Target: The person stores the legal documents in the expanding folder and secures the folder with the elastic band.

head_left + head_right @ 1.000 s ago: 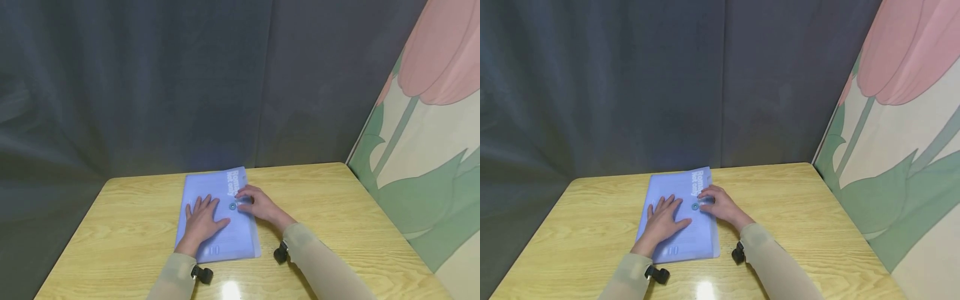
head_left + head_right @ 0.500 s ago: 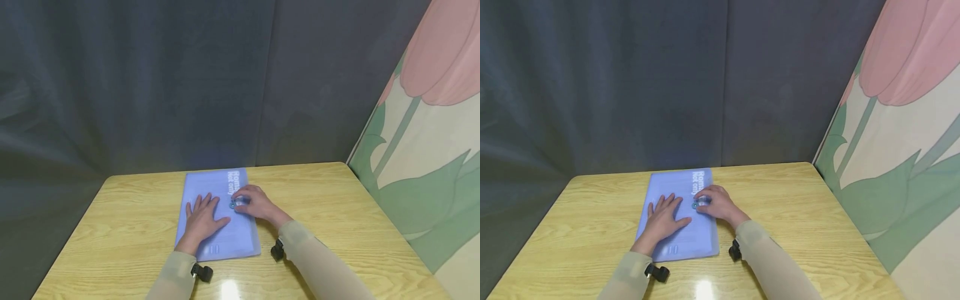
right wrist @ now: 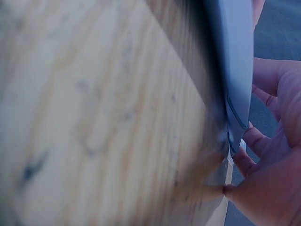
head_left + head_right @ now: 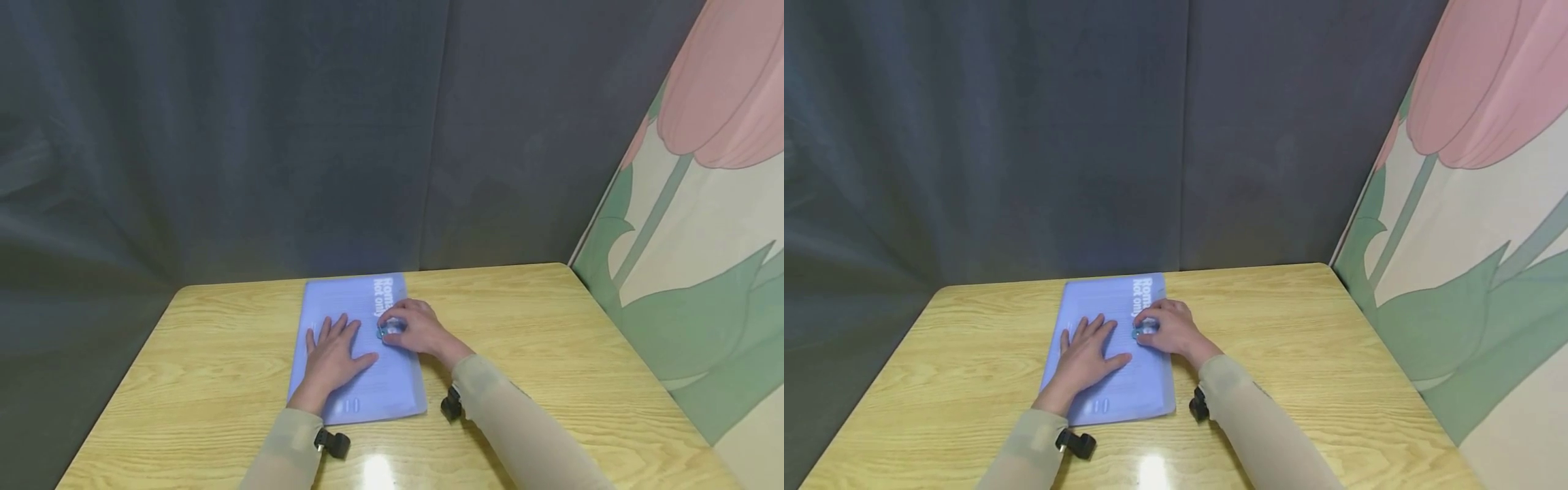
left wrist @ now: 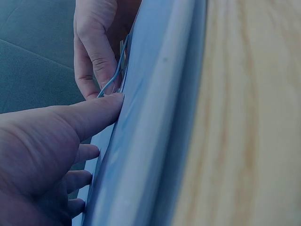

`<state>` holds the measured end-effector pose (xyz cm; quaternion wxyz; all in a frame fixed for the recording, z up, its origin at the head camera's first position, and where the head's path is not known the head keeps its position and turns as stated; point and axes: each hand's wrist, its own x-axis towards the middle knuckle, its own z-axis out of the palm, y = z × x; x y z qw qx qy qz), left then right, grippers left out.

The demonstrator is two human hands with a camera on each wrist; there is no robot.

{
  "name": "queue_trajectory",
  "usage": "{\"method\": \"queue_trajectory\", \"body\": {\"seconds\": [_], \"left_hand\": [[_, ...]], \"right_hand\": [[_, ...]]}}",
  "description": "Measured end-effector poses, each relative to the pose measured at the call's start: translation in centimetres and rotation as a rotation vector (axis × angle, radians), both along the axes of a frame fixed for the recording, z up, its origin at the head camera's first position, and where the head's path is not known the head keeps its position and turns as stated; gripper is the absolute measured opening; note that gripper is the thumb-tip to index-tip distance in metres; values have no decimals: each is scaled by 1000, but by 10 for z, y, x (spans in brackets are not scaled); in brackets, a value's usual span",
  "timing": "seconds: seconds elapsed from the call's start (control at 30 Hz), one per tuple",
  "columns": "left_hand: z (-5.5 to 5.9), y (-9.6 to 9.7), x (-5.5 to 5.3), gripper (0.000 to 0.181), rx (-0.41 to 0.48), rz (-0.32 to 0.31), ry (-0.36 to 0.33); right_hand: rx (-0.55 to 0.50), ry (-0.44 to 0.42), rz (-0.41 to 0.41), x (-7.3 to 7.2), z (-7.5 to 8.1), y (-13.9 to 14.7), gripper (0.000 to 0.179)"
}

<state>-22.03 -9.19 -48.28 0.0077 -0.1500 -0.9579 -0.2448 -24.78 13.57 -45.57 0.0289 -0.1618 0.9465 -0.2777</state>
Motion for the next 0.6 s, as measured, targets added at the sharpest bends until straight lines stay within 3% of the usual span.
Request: {"method": "queue_trajectory", "body": {"seconds": [0.33, 0.6], "left_hand": [[2, 1, 0, 82, 3, -2, -1], [3, 1, 0, 82, -4, 7, -1]], "right_hand": [[82, 70, 8, -5, -3, -5, 18], [134, 44, 9, -7, 1, -9, 15]]}}
